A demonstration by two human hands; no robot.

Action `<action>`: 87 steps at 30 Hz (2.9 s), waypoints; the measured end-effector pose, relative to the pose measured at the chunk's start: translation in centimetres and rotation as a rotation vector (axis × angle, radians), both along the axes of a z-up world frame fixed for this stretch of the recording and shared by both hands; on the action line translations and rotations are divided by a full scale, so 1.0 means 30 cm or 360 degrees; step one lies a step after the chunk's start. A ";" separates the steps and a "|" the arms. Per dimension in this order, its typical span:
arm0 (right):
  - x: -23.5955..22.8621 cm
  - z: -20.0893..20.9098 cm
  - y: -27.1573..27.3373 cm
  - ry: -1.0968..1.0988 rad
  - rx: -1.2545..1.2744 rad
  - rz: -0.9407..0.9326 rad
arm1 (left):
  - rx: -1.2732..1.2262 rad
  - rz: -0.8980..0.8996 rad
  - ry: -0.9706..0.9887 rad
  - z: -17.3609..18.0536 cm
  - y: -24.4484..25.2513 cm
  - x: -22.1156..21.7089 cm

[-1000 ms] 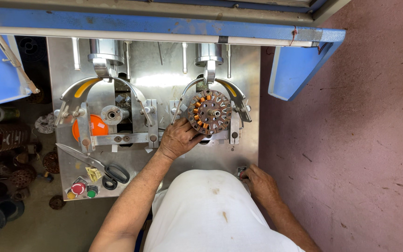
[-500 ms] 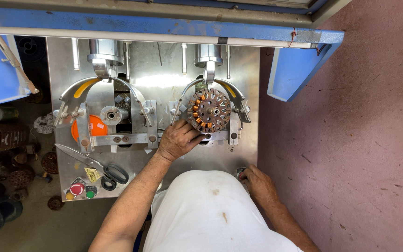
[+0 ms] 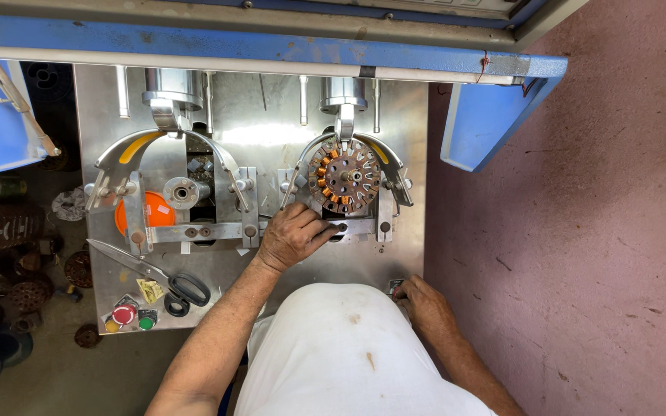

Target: The person operates a coil winding machine, manually inserting copper wire into slots on a rotating stator core. They repeatedly adjust the wire placement and press a control button to advance the machine, continuing this process throughout the clip.

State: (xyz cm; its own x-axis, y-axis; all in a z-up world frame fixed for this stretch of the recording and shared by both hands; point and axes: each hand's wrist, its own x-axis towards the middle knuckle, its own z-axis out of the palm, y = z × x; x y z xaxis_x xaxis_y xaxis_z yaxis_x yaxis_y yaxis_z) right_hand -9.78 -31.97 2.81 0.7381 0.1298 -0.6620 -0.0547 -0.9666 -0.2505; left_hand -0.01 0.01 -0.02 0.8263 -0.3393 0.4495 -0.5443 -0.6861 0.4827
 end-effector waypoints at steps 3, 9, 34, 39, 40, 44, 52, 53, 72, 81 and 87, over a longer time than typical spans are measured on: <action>0.001 0.009 0.006 -0.0001 0.0026 -0.0034 | 0.0026 0.0006 -0.0014 -0.003 -0.001 0.002; 0.003 0.022 0.020 0.0033 -0.0001 -0.0054 | 0.0050 0.0019 0.0026 -0.011 -0.002 0.000; 0.684 0.386 0.201 -0.1161 0.0809 0.0211 | -0.2212 0.0175 0.1566 0.037 -0.129 0.031; 0.948 0.397 0.435 -0.1180 0.0847 0.0902 | -0.2505 0.0305 0.1602 0.035 -0.149 0.119; 0.984 0.388 0.468 -0.1143 0.0893 0.1006 | -0.2573 0.0325 0.1613 0.030 -0.153 0.132; 1.043 0.347 0.559 -0.0672 0.0850 0.0976 | -0.2759 0.0384 0.1693 0.012 -0.162 0.157; 1.035 0.313 0.571 -0.0701 0.0818 0.0982 | -0.2859 0.0308 0.1688 -0.011 -0.157 0.164; 1.028 0.311 0.562 -0.0722 0.0812 0.0986 | -0.2842 0.0324 0.1689 -0.007 -0.159 0.161; 0.985 0.266 0.489 -0.0955 0.0715 0.0861 | -0.2693 0.0388 0.1717 -0.009 -0.164 0.175; 0.984 0.272 0.479 -0.0966 0.0711 0.0911 | -0.2772 0.0353 0.1683 0.006 -0.161 0.175; 0.993 0.286 0.480 -0.0921 0.0569 0.0960 | -0.2816 0.0400 0.1725 0.008 -0.163 0.176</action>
State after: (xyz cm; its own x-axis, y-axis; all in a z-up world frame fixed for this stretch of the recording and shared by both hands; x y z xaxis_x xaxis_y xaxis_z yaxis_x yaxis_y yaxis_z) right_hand 20.02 -17.56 11.39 0.6831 0.7282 -0.0548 0.6629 -0.6498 -0.3719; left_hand 5.29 -4.87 0.21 0.8681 -0.0522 -0.4936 0.3524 0.7651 0.5389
